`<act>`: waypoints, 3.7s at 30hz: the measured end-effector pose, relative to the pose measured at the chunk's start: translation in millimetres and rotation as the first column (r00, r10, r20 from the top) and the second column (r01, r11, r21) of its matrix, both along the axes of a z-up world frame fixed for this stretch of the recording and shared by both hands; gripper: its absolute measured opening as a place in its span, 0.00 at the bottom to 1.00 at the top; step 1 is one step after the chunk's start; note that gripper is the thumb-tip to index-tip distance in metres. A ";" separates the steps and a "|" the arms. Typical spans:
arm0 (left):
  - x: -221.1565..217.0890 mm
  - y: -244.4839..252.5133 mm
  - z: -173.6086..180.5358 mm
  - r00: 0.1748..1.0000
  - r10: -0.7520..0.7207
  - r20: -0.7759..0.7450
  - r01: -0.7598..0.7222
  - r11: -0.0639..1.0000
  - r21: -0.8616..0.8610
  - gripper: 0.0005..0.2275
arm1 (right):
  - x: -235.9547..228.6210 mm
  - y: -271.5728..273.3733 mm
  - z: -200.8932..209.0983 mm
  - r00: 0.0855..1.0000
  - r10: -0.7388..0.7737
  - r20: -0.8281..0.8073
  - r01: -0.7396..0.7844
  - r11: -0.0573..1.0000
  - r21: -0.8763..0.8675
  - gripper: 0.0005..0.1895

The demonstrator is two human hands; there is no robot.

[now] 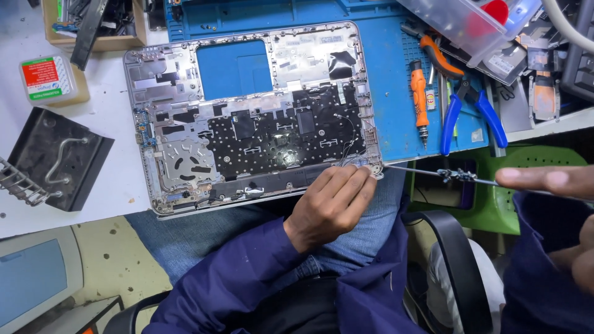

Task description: The person selects small screws from a plastic container and uses a screwdriver to fasten them into the chassis of a disassembled laptop resting on their lap. The task involves repeatedly reaching for screws and securing them into the device's frame.

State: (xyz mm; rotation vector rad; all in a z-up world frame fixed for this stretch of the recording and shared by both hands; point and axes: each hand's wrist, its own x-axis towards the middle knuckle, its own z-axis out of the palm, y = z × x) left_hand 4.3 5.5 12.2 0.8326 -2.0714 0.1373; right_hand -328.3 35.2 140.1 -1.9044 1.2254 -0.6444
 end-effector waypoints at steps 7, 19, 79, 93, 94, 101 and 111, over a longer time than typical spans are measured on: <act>4.0 18.1 17.1 0.942 -0.037 -0.334 0.129 0.957 0.259 0.07 | -37.6 26.7 -24.5 0.982 -0.170 -0.087 0.186 0.952 0.243 0.57; 5.2 59.7 20.7 0.732 0.200 -0.651 0.359 0.698 0.619 0.05 | 15.7 -3.7 -14.8 0.505 -0.787 -0.355 0.811 0.293 0.506 0.19; 1.9 48.3 24.0 0.654 0.334 -0.679 0.466 0.530 0.709 0.06 | 125.2 3.1 -100.9 0.782 0.355 -0.512 -0.584 0.704 -0.405 0.04; -6.1 43.4 24.3 0.688 0.291 -0.664 0.450 0.547 0.706 0.03 | 120.6 21.9 -120.7 0.779 0.338 -0.528 -0.572 0.729 -0.376 0.14; -8.6 43.4 23.9 0.679 0.297 -0.672 0.425 0.587 0.689 0.03 | 119.8 23.1 -122.0 0.776 0.353 -0.523 -0.580 0.726 -0.370 0.16; 9.2 44.1 58.1 0.650 0.394 -0.650 0.231 0.712 0.663 0.10 | 118.8 18.6 -127.9 0.834 0.292 -0.468 -0.519 0.702 -0.488 0.15; 85.4 -28.3 118.4 0.989 0.101 0.111 -0.143 0.856 0.497 0.04 | 92.7 45.1 -193.4 0.845 0.263 -0.465 -0.503 0.683 -0.529 0.19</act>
